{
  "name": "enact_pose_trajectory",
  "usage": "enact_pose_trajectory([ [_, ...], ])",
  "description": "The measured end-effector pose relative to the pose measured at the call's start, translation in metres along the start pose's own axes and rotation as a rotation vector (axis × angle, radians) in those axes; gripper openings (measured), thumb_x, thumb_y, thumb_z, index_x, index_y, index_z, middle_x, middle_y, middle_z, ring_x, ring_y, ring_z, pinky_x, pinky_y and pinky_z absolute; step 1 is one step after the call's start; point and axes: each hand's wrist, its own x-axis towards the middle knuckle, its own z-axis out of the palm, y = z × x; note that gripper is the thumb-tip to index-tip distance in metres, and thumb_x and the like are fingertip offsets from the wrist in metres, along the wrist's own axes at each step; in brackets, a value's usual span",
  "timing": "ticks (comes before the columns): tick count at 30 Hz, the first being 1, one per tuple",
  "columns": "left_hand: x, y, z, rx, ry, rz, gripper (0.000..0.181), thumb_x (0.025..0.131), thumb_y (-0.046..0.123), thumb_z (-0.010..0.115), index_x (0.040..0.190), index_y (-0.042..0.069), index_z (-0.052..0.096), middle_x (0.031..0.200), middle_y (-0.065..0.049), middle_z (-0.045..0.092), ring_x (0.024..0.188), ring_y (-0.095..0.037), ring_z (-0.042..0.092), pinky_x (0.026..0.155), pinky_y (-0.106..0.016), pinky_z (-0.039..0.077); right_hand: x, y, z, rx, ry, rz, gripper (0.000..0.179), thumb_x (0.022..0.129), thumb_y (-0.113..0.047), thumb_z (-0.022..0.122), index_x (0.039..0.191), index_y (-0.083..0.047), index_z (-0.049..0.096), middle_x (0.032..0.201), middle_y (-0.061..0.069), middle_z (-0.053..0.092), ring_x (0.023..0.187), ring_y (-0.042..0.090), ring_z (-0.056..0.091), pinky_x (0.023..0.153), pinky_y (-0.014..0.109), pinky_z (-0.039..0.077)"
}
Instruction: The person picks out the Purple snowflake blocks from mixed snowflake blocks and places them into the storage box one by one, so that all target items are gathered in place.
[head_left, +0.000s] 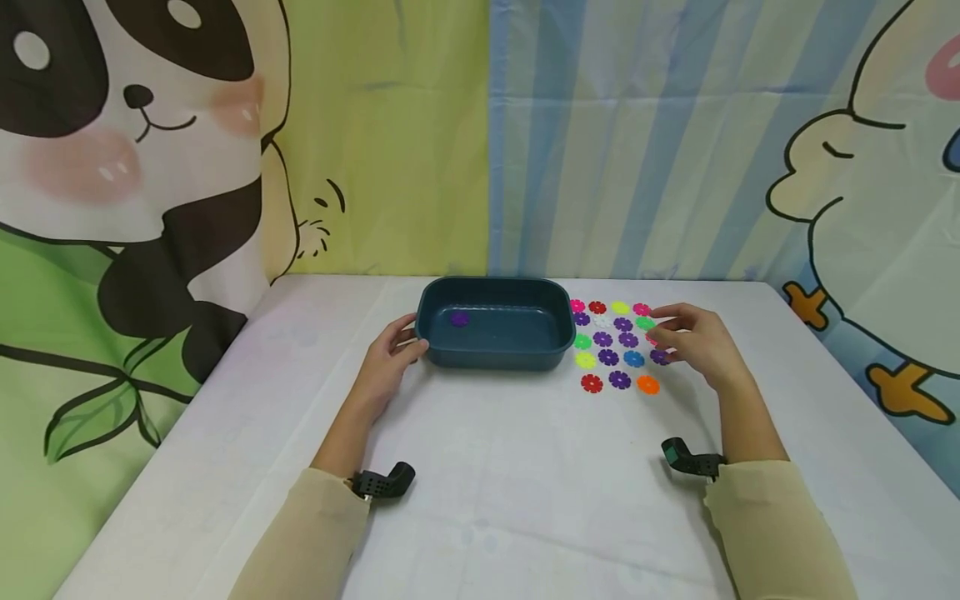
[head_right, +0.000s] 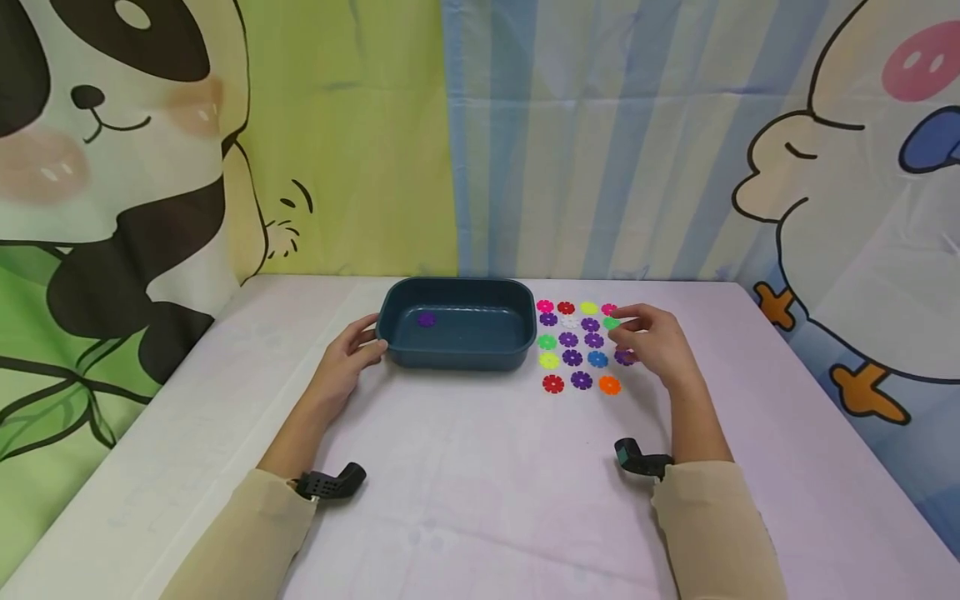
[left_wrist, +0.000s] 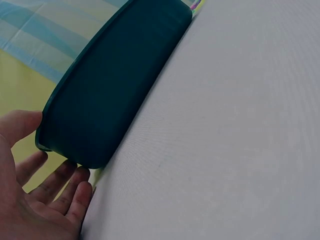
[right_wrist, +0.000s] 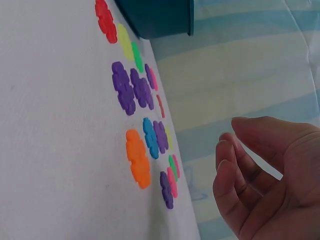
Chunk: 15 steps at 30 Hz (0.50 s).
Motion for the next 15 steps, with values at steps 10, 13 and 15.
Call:
enact_pose_trajectory([
  [10,-0.001,0.001,0.001,0.000,0.003,-0.004,0.060,0.102,0.019,0.064,0.158,0.018,0.042,0.153,-0.017,0.052,0.137,-0.033,0.054,0.111,-0.046,0.045,0.003,0.021,-0.001,-0.051,0.007,0.059,0.050,0.103,-0.024,0.064,0.146,-0.003,0.052,0.122,0.022,0.059,0.100,0.034,0.065,0.073,0.021,0.057],
  [13,0.000,0.001,0.001,-0.002,0.001,-0.005,0.060,0.102,0.019,0.064,0.158,0.018,0.042,0.154,-0.017,0.051,0.138,-0.033,0.054,0.112,-0.048,0.044,0.004,0.026,-0.002,-0.080,0.019,0.088,0.051,0.102,-0.025,0.065,0.146,-0.002,0.053,0.121,0.022,0.059,0.096,0.031,0.062,0.072,0.021,0.056],
  [15,0.000,0.001,0.001,-0.002,0.001,-0.004,0.060,0.102,0.019,0.064,0.158,0.018,0.042,0.154,-0.017,0.051,0.138,-0.033,0.054,0.113,-0.049,0.044,0.005,0.029,-0.003,-0.100,0.020,0.119,0.052,0.102,-0.026,0.066,0.146,-0.003,0.053,0.121,0.022,0.059,0.094,0.030,0.060,0.072,0.022,0.055],
])
